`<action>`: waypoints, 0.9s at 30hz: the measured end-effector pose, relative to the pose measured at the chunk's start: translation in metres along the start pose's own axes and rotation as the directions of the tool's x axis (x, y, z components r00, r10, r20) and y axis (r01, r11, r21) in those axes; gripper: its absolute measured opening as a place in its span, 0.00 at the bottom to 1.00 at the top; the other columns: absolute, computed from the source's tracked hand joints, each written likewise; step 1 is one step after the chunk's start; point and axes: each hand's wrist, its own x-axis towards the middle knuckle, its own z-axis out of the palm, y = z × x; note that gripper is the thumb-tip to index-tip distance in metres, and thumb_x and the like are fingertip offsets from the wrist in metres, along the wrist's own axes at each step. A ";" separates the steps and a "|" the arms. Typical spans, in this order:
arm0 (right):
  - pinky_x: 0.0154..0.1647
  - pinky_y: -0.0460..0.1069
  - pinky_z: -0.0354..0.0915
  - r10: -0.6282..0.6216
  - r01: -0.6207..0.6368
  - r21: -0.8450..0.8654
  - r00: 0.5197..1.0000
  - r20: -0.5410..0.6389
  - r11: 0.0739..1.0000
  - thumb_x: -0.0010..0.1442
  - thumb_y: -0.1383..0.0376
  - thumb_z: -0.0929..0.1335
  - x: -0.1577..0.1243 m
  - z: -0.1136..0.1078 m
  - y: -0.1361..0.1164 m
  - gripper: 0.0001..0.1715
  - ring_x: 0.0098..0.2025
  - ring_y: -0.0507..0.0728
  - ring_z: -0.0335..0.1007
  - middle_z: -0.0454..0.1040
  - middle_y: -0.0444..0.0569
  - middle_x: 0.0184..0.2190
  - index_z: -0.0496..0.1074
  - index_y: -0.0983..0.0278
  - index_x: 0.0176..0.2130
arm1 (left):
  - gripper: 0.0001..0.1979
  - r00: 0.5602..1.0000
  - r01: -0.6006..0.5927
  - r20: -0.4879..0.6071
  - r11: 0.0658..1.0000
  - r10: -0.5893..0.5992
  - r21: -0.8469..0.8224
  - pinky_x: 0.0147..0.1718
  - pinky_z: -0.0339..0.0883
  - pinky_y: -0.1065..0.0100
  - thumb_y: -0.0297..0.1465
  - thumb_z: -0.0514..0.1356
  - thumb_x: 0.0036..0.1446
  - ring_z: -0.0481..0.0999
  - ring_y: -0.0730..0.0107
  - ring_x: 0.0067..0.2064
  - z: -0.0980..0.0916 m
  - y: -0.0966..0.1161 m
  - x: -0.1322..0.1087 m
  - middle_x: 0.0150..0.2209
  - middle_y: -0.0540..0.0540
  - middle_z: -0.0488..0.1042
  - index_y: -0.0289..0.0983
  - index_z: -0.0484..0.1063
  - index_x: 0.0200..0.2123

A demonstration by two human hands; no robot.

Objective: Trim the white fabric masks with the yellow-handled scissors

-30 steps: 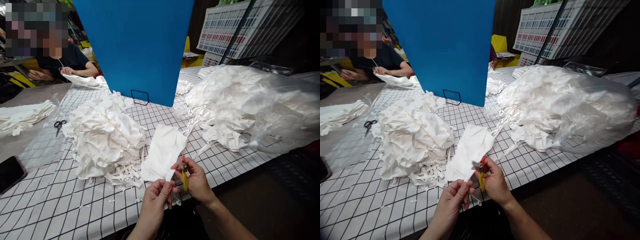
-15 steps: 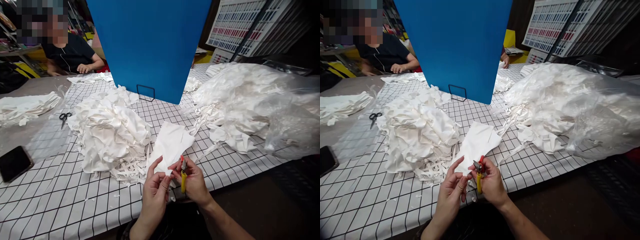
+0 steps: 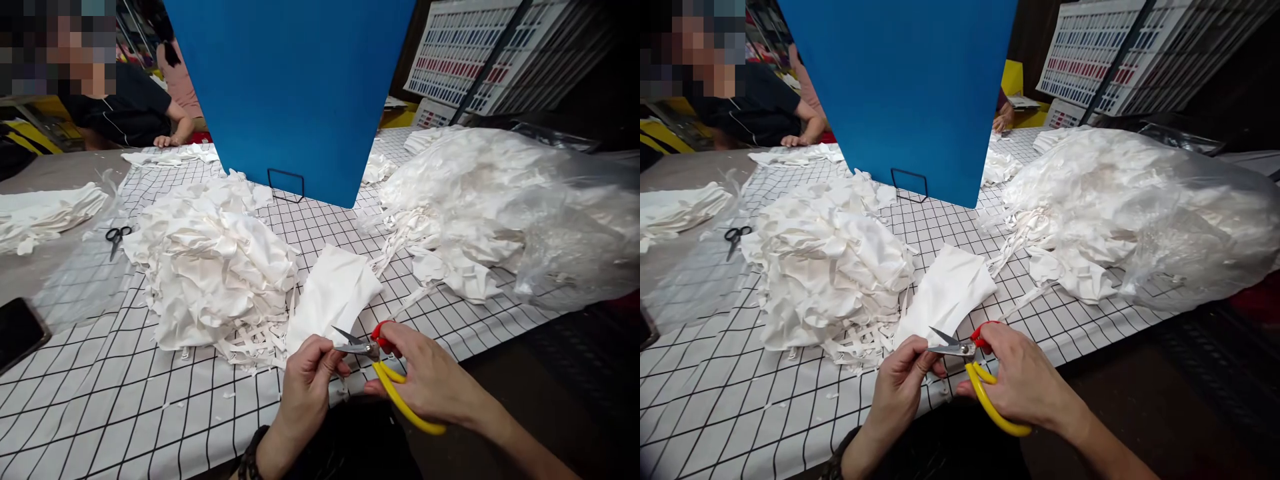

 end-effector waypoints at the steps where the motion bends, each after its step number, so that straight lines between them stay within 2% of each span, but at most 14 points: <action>1: 0.31 0.50 0.59 -0.010 0.010 -0.015 1.000 0.002 1.000 0.48 0.53 0.74 0.000 0.001 -0.001 0.22 0.31 0.56 0.64 0.69 0.44 0.31 0.61 0.60 0.32 | 0.11 1.000 -0.008 0.011 1.000 0.008 0.006 0.38 0.64 0.68 0.33 0.56 0.63 0.73 0.67 0.33 0.000 0.000 0.000 0.27 0.48 0.73 0.38 0.73 0.29; 6: 0.32 0.49 0.59 -0.044 0.044 -0.005 0.999 0.004 0.999 0.47 0.51 0.74 0.004 0.003 -0.008 0.23 0.32 0.56 0.65 0.69 0.44 0.31 0.62 0.60 0.33 | 0.09 0.998 -0.010 0.062 1.000 0.010 0.016 0.36 0.64 0.68 0.32 0.55 0.64 0.73 0.67 0.32 -0.001 0.001 -0.002 0.28 0.48 0.71 0.39 0.73 0.32; 11: 0.29 0.48 0.57 -0.041 0.041 -0.026 0.999 -0.008 0.999 0.47 0.52 0.74 0.004 0.001 -0.012 0.22 0.30 0.55 0.64 0.69 0.43 0.28 0.62 0.60 0.30 | 0.09 0.998 -0.019 0.064 0.999 0.017 0.034 0.37 0.64 0.68 0.32 0.56 0.63 0.73 0.66 0.33 -0.002 0.001 -0.003 0.28 0.48 0.72 0.39 0.74 0.31; 20: 0.26 0.47 0.51 -0.016 0.017 -0.131 1.000 0.009 0.991 0.51 0.55 0.71 0.003 0.005 -0.007 0.15 0.26 0.53 0.61 0.69 0.41 0.24 0.62 0.60 0.27 | 0.11 0.996 -0.002 0.085 1.000 0.002 0.002 0.35 0.63 0.69 0.32 0.56 0.63 0.73 0.68 0.32 -0.002 0.004 -0.001 0.27 0.48 0.71 0.38 0.73 0.29; 27: 0.26 0.46 0.50 -0.046 0.047 -0.146 0.999 0.009 0.988 0.49 0.52 0.72 0.003 0.003 -0.006 0.19 0.26 0.53 0.61 0.69 0.40 0.24 0.63 0.60 0.27 | 0.11 0.994 0.020 0.109 1.000 -0.021 0.008 0.37 0.63 0.68 0.33 0.56 0.64 0.72 0.68 0.32 -0.004 0.004 0.001 0.27 0.49 0.71 0.38 0.74 0.30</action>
